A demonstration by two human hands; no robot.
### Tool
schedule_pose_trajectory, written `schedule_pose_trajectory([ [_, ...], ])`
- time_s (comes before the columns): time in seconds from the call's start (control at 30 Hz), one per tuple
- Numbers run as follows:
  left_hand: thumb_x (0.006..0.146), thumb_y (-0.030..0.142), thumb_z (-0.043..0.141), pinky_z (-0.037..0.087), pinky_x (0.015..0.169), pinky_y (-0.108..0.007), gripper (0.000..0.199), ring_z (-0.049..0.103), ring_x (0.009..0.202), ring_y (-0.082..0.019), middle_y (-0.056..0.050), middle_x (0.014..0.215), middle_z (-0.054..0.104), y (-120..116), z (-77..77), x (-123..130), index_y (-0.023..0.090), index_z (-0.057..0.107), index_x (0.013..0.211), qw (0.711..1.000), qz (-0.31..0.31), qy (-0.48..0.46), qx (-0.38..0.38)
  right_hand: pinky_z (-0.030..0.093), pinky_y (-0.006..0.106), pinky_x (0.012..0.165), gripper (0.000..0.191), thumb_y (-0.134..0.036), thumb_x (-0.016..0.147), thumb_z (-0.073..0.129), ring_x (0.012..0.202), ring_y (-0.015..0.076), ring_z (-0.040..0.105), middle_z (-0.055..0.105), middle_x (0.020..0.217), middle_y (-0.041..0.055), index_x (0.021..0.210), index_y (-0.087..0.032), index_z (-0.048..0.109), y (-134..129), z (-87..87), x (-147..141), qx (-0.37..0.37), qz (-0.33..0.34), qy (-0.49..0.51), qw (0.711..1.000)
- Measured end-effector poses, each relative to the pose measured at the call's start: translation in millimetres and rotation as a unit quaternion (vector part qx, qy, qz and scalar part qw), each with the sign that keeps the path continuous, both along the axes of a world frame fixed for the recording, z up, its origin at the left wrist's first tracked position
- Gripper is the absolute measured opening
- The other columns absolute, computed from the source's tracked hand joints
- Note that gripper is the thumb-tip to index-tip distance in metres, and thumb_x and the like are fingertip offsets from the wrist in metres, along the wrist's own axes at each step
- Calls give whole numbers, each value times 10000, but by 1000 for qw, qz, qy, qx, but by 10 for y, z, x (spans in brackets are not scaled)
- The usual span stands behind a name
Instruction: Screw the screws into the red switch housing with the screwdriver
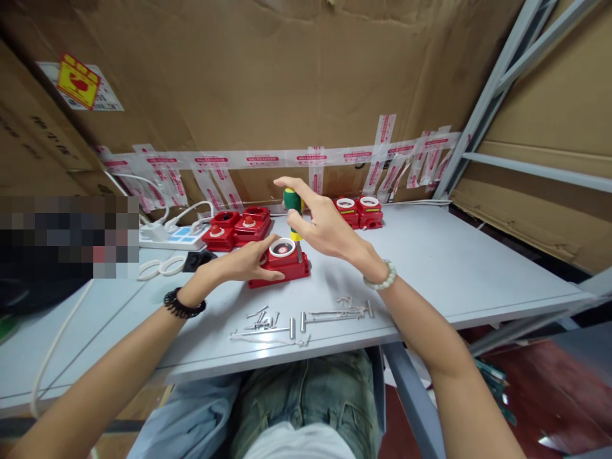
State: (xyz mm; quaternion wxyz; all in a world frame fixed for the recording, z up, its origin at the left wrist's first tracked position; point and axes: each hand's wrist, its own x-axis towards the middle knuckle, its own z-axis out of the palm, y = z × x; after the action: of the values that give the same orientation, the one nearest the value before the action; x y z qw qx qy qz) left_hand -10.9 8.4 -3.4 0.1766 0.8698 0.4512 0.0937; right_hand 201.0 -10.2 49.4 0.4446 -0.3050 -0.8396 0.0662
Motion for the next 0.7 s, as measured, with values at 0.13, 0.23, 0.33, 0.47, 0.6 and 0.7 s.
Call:
schedule_pose_trajectory([
  [0.13, 721, 577, 660, 384, 614, -274, 559, 626, 783, -248, -47, 930, 644, -13, 6, 1, 224, 429, 1088, 1000, 5, 10, 7, 441, 296, 658, 344, -369, 875, 592, 635, 134, 535, 640, 806, -2, 1179, -209, 604, -4, -11, -16, 59, -104, -1, 993],
  [0.23, 713, 586, 665, 378, 600, -271, 564, 619, 759, -242, -38, 901, 637, -8, 3, 2, 223, 430, 1074, 1000, 7, 7, 8, 452, 338, 739, 306, -359, 886, 563, 753, 179, 565, 647, 835, 25, 1140, -203, 630, -10, -20, -26, 102, -153, -11, 983],
  [0.33, 711, 586, 667, 390, 622, -277, 584, 623, 796, -250, -49, 941, 639, -4, 1, 3, 219, 432, 1100, 1000, 6, 3, 5, 486, 326, 749, 369, -224, 901, 456, 892, 180, 596, 653, 1042, 42, 1261, -222, 539, -21, -1, 8, 31, -25, 2, 999],
  [0.47, 714, 580, 666, 385, 613, -275, 594, 616, 769, -241, -45, 929, 635, -11, 1, 2, 214, 436, 1121, 1000, 7, 3, 6, 485, 285, 680, 380, -267, 891, 531, 757, 137, 605, 667, 1018, 24, 1267, -219, 536, -19, -4, -7, -3, 17, 20, 1000],
  [0.6, 707, 583, 673, 372, 595, -274, 587, 608, 724, -234, -31, 862, 632, -8, -9, -1, 211, 444, 1100, 1000, 11, 0, 7, 448, 307, 689, 352, -395, 876, 589, 708, 153, 555, 652, 858, 18, 1177, -213, 603, 10, -54, -61, 92, -111, 3, 990],
  [0.7, 701, 580, 679, 385, 614, -280, 598, 618, 764, -245, -47, 903, 642, -7, -7, 3, 206, 443, 1104, 1000, 8, -8, -2, 455, 310, 707, 380, -279, 888, 514, 738, 156, 553, 635, 886, 21, 1262, -215, 523, 28, -59, -8, 48, -74, -11, 996],
])
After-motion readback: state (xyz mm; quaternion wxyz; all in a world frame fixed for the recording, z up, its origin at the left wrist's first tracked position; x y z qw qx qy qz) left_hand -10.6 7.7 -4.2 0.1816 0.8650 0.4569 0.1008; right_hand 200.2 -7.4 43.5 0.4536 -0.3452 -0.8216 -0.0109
